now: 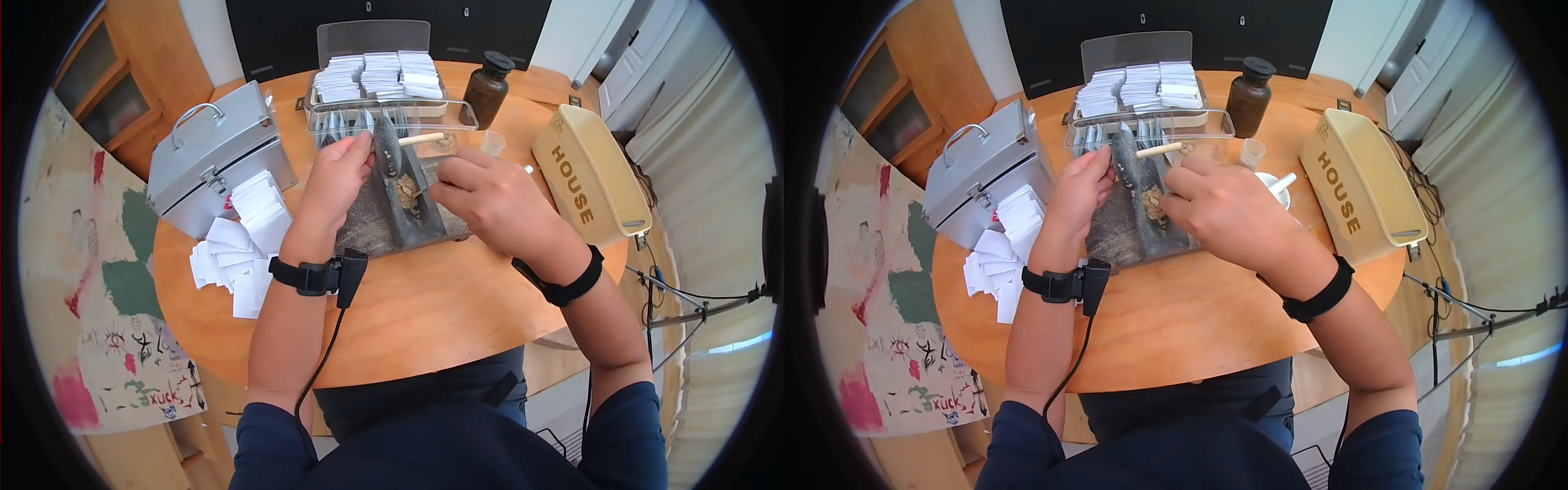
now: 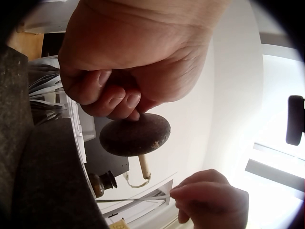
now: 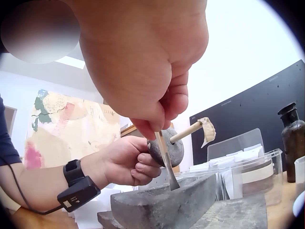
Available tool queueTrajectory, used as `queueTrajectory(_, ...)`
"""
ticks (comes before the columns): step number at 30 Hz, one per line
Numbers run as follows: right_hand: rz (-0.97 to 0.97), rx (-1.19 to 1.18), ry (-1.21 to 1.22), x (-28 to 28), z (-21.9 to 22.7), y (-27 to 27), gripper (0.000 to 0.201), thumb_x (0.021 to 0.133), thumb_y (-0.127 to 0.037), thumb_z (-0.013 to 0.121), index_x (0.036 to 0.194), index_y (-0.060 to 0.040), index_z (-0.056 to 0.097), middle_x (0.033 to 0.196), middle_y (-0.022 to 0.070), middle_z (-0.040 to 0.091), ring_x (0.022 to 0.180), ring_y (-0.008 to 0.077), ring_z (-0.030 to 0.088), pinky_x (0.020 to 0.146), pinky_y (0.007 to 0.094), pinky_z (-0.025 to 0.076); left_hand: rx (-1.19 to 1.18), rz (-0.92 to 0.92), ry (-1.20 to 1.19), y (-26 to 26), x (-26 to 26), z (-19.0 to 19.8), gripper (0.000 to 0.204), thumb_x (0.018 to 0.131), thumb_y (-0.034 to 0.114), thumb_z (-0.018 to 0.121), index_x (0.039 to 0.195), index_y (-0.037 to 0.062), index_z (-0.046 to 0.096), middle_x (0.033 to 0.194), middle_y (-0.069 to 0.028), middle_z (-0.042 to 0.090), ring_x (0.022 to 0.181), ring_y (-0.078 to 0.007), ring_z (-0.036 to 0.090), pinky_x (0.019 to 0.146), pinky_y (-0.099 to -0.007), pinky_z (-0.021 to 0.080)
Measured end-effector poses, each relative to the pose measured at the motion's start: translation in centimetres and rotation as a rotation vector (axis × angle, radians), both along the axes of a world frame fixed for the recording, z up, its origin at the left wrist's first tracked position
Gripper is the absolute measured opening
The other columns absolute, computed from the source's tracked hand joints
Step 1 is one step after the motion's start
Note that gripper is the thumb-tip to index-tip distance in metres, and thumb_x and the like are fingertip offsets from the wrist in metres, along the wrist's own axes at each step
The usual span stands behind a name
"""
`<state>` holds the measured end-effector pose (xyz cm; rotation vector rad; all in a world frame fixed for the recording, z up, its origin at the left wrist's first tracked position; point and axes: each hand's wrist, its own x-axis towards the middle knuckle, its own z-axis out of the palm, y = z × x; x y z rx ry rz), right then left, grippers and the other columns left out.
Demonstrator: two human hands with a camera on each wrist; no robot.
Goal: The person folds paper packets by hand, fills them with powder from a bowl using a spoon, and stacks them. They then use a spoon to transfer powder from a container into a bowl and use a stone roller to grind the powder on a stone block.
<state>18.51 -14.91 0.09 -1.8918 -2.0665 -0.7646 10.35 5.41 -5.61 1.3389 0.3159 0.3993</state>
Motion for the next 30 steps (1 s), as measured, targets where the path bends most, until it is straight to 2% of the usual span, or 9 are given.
queueTrajectory(1,-0.011,0.0,0.003,0.1,-0.1,0.0,0.004,0.068,-0.007,0.062,0.072,-0.0053,0.062,0.077,0.004,0.05,0.078,0.0195,0.056,0.062,0.03,0.05,0.018,0.019,-0.003,-0.1,-0.1,0.1,0.035,0.102,0.037,0.05,0.08,0.0102,0.053,0.058,0.0087,0.036,0.05,-0.0028,0.029,0.047,-0.0205,0.021)
queueTrajectory(5,0.015,0.004,0.002,0.6,-0.3,0.2,0.006,0.068,-0.006,0.062,0.074,-0.0049,0.062,0.078,0.0042,0.051,0.078,0.0202,0.056,0.062,0.0301,0.05,-0.003,0.019,-0.015,0.0,0.1,0.1,0.035,0.102,0.037,0.05,0.08,0.0102,0.052,0.058,0.0089,0.036,0.05,-0.0029,0.029,0.047,-0.0206,0.021)
queueTrajectory(7,-0.053,0.093,-0.008,0.3,-0.1,0.1,0.007,0.068,-0.005,0.062,0.075,-0.0048,0.062,0.079,0.0046,0.052,0.078,0.0209,0.057,0.062,0.0303,0.05,0.018,0.014,-0.018,0.2,0.0,-0.1,0.034,0.102,0.037,0.05,0.081,0.0103,0.052,0.059,0.0088,0.036,0.051,-0.0029,0.029,0.047,-0.0204,0.022)
queueTrajectory(10,-0.043,0.119,0.001,0.8,-0.8,0.4,0.007,0.068,-0.004,0.061,0.075,-0.0045,0.061,0.08,0.0053,0.054,0.078,0.0214,0.057,0.061,0.0305,0.05,-0.009,0.024,-0.007,-0.1,-0.1,0.3,0.034,0.102,0.037,0.05,0.081,0.0104,0.052,0.06,0.009,0.037,0.051,-0.0029,0.029,0.047,-0.0202,0.022)
queueTrajectory(20,-0.121,0.12,0.033,0.4,-2.7,1.2,0.006,0.067,-0.005,0.063,0.071,-0.006,0.058,0.076,0.0063,0.051,0.072,0.0237,0.057,0.059,0.0337,0.05,-0.015,0.018,0.004,0.2,0.0,0.0,0.032,0.102,0.036,0.05,0.081,0.0116,0.052,0.059,0.0086,0.038,0.05,-0.0027,0.029,0.046,-0.0199,0.021)
queueTrajectory(22,-0.11,0.15,0.118,0.4,-3.0,1.1,0.013,0.068,0.0,0.064,0.08,-0.0046,0.063,0.072,0.0061,0.05,0.071,0.0229,0.056,0.056,0.0343,0.048,-0.012,-0.017,0.003,0.9,0.0,-0.7,0.03,0.102,0.031,0.051,0.087,0.0061,0.06,0.074,0.0036,0.052,0.062,-0.0047,0.041,0.058,-0.021,0.036)
queueTrajectory(26,-0.149,0.146,0.096,0.5,-3.3,1.2,0.014,0.068,0.001,0.064,0.08,-0.005,0.063,0.073,0.0061,0.051,0.072,0.0234,0.057,0.057,0.0342,0.048,-0.028,-0.033,0.002,0.8,0.1,-0.6,0.03,0.102,0.031,0.051,0.088,0.0058,0.061,0.075,0.0034,0.052,0.063,-0.0046,0.042,0.058,-0.0209,0.036)
queueTrajectory(28,-0.082,0.114,0.151,0.4,-3.5,1.2,0.006,0.068,-0.004,0.062,0.074,-0.0048,0.06,0.078,0.0076,0.051,0.075,0.0243,0.058,0.06,0.0343,0.05,-0.02,-0.016,0.013,0.7,0.0,-0.5,0.03,0.102,0.031,0.051,0.09,0.0053,0.061,0.075,0.0036,0.053,0.063,-0.0045,0.042,0.059,-0.0207,0.036)
queueTrajectory(30,-0.091,0.124,0.155,0.2,-3.1,1.0,0.006,0.068,-0.004,0.062,0.074,-0.0048,0.06,0.078,0.0074,0.052,0.075,0.0243,0.058,0.06,0.0344,0.05,-0.022,-0.02,0.007,1.0,0.0,-0.7,0.03,0.102,0.031,0.051,0.09,0.005,0.061,0.075,0.0036,0.053,0.063,-0.0045,0.042,0.059,-0.0207,0.036)
